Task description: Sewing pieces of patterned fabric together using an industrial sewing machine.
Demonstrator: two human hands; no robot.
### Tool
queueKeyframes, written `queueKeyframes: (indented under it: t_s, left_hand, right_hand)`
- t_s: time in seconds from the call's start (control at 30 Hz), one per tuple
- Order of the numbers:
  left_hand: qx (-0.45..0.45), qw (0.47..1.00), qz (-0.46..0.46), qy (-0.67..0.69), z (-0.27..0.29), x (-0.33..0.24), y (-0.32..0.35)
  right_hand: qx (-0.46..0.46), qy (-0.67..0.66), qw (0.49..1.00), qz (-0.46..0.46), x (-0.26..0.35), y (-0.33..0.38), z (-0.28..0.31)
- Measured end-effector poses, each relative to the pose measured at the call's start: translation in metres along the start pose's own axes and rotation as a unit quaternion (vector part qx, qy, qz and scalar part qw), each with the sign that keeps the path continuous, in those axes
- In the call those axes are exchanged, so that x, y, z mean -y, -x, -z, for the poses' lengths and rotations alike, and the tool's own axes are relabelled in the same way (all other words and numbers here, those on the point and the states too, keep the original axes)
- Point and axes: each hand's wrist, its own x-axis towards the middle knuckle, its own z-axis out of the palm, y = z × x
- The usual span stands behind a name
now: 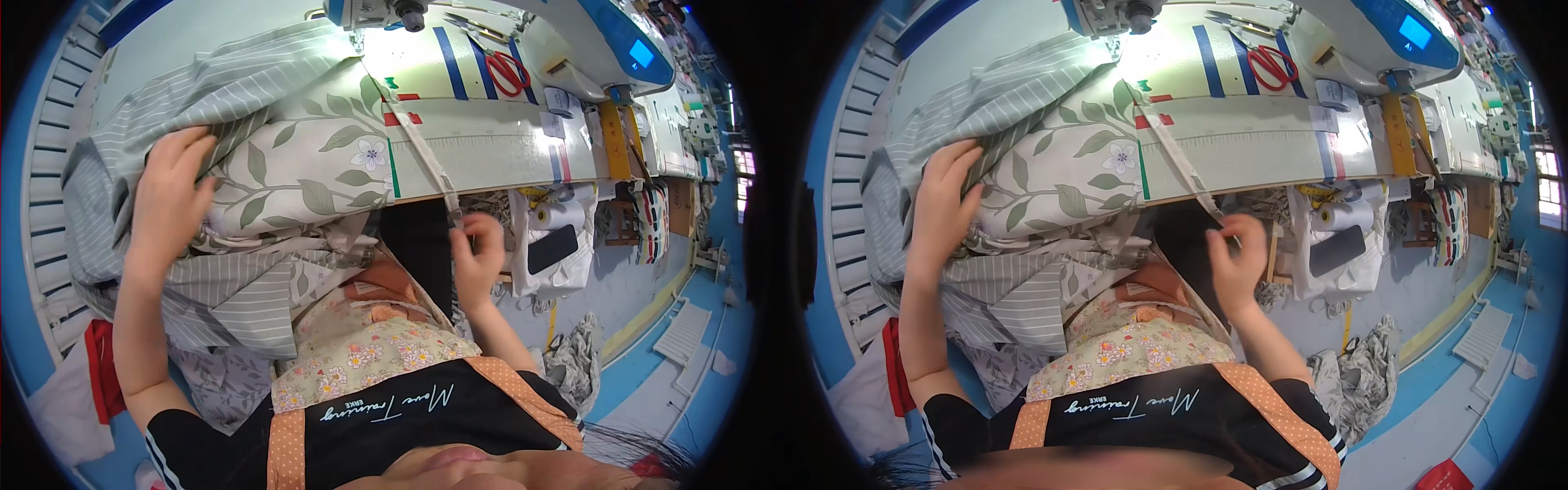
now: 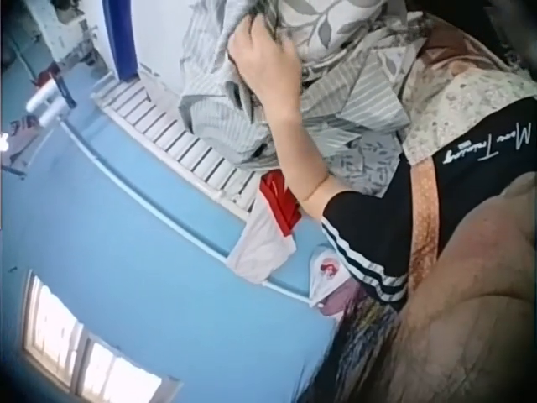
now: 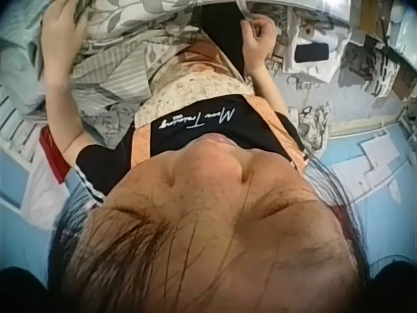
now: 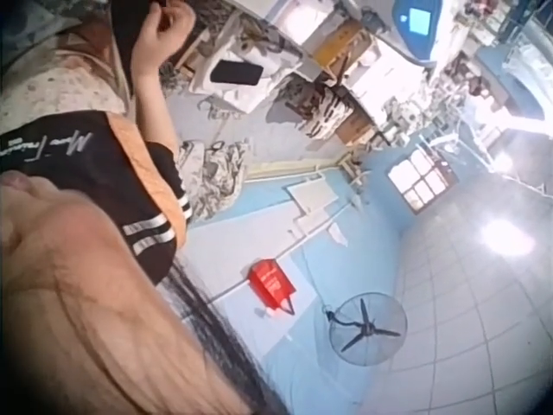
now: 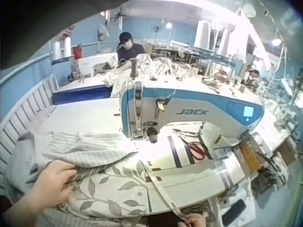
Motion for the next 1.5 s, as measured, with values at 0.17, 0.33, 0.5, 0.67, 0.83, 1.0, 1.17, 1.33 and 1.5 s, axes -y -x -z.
queueKeyframes:
  t_s: [0.17, 0.33, 0.5, 0.67, 0.83, 1.0, 1.17, 1.33, 1.5]
  left_hand:
    - [0.065, 0.948, -0.265, 0.165, -0.030, -0.097, -0.027]
    - [0.202, 0.955, -0.204, 0.078, -0.103, -0.177, -0.019]
    - [0.256, 0.933, -0.012, 0.254, -0.184, -0.180, -0.001]
    - [0.272, 0.935, -0.185, 0.130, -0.165, -0.178, 0.023]
    - [0.254, 0.913, -0.304, 0.094, -0.099, -0.184, 0.031]
    - [0.236, 0.903, -0.318, 0.167, -0.080, -0.188, 0.034]
    - [0.197, 0.912, -0.286, 0.218, -0.104, -0.200, 0.050]
    - [0.213, 0.907, -0.289, 0.219, -0.102, -0.199, 0.049]
    - [0.152, 0.916, -0.291, 0.229, -0.097, -0.199, 0.051]
  right_hand:
    - [0.048, -0.048, 0.998, 0.002, -0.015, -0.010, -0.004]
    - [0.286, -0.118, 0.949, -0.057, 0.030, -0.025, 0.013]
    - [0.408, -0.196, 0.884, 0.118, 0.074, -0.068, 0.019]
    - [0.406, -0.158, 0.877, 0.204, 0.071, -0.067, 0.000]
    - [0.305, -0.069, 0.892, 0.328, 0.058, -0.055, 0.005]
    - [0.210, -0.023, 0.891, 0.401, 0.093, -0.064, 0.002]
    - [0.231, -0.025, 0.890, 0.392, 0.063, -0.031, -0.020]
    - [0.200, -0.029, 0.900, 0.386, 0.056, -0.020, -0.031]
    - [0.220, -0.011, 0.909, 0.353, 0.053, -0.016, -0.031]
